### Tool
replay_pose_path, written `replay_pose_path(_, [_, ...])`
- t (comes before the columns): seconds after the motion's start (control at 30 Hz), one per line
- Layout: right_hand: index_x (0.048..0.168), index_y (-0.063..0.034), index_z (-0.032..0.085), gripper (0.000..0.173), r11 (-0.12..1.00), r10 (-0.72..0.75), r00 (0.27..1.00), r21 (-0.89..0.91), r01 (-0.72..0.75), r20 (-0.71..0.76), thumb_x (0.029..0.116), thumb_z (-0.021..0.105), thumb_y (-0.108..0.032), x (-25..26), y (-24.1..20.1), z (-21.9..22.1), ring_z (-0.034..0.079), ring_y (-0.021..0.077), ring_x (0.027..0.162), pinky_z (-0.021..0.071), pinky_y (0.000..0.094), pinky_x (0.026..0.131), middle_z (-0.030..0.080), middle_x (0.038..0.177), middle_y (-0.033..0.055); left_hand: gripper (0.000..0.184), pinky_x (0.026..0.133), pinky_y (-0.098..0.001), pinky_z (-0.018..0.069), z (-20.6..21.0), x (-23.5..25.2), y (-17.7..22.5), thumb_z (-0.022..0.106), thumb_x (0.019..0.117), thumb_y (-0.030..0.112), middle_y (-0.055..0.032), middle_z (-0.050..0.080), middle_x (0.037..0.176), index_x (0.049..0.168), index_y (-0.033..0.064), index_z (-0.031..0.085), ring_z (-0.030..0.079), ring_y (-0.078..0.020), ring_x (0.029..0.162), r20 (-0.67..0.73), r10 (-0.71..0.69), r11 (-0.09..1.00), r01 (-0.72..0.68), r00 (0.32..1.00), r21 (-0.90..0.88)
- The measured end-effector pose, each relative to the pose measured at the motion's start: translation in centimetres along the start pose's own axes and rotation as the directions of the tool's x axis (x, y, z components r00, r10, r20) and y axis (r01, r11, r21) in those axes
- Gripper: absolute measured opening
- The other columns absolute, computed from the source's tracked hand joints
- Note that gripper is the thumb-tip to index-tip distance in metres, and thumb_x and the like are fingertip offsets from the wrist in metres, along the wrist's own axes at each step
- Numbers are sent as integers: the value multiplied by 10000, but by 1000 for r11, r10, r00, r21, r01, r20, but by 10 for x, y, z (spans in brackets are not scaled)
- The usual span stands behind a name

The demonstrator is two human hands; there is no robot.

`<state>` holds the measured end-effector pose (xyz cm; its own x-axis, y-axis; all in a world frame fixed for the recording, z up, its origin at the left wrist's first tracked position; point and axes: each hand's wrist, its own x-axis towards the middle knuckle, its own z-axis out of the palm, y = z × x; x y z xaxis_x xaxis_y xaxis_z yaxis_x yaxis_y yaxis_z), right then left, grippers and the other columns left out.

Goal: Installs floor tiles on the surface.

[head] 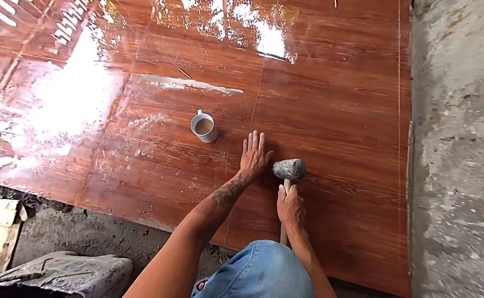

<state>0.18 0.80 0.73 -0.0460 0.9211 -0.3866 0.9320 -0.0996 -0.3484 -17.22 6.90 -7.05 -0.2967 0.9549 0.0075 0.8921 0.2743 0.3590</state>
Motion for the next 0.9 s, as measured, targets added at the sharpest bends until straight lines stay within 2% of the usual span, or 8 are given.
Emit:
replay_pose_path(0.13, [1250, -3, 602, 510, 999, -26, 998, 36, 28, -52, 1089, 430, -455, 0, 3, 11, 720, 371, 855, 566, 550, 743, 702, 881, 193, 777, 1264, -592, 94, 17, 27, -13, 237, 1030, 646, -196, 150, 1706, 1633, 157, 274, 131, -378, 1581, 5, 76, 989, -76, 997, 128])
replay_pose_path(0.23, [1220, 5, 613, 487, 997, -33, 998, 64, 36, -54, 1087, 448, -433, 1, 4, 9, 717, 363, 838, 564, 545, 738, 695, 865, 192, 809, 1245, -643, 80, 18, 27, -15, 208, 987, 730, -196, 141, 1707, 1641, 255, 258, 110, -411, 1577, 8, 57, 982, -57, 998, 178])
replay_pose_path(0.33, [1144, 5, 634, 476, 992, -43, 997, 112, 50, -61, 1079, 463, -434, -2, 5, 0, 698, 346, 794, 553, 530, 712, 675, 825, 174, 831, 1236, -659, 72, 17, 28, -15, 215, 975, 747, -222, 127, 1703, 1647, 258, 233, 106, -429, 1573, 24, 59, 978, -63, 998, 199])
replay_pose_path(0.47, [1100, 42, 646, 513, 984, -143, 980, 88, 156, -137, 1065, 477, -442, -20, 15, 10, 673, 320, 669, 542, 489, 612, 643, 732, 160, 846, 1233, -663, 73, 17, 30, -17, 219, 962, 765, -228, 122, 1702, 1649, 271, 224, 120, -429, 1571, 29, 59, 968, -64, 998, 242])
replay_pose_path(0.6, [1112, 23, 643, 520, 992, -123, 992, 20, 124, -34, 1068, 463, -464, -20, 19, 14, 698, 338, 709, 555, 508, 630, 663, 751, 161, 834, 1234, -664, 56, 15, 27, -16, 208, 970, 760, -212, 111, 1709, 1653, 280, 204, 98, -420, 1577, 46, 58, 973, -67, 997, 221])
replay_pose_path(0.67, [1089, 14, 640, 525, 989, -143, 988, 27, 145, -58, 1068, 454, -477, -22, 17, 10, 675, 313, 667, 537, 483, 600, 635, 711, 139, 839, 1236, -661, 53, 15, 30, -17, 214, 966, 765, -203, 114, 1711, 1653, 283, 205, 97, -411, 1579, 34, 62, 973, -68, 998, 221])
replay_pose_path(0.77, [1100, 57, 666, 528, 976, -218, 966, -4, 220, -138, 1062, 478, -434, -25, 24, 21, 682, 320, 618, 547, 472, 559, 646, 679, 153, 838, 1231, -671, 48, 14, 31, -17, 209, 964, 771, -188, 110, 1715, 1654, 295, 195, 91, -398, 1583, 49, 51, 973, -61, 998, 223])
replay_pose_path(0.9, [1090, 7, 640, 524, 984, -178, 984, -10, 178, -11, 1071, 444, -479, -15, 20, 6, 688, 337, 680, 540, 495, 599, 650, 722, 149, 819, 1229, -678, 46, 13, 31, -14, 212, 975, 753, -189, 117, 1714, 1652, 294, 203, 94, -400, 1582, 46, 53, 974, -62, 998, 216])
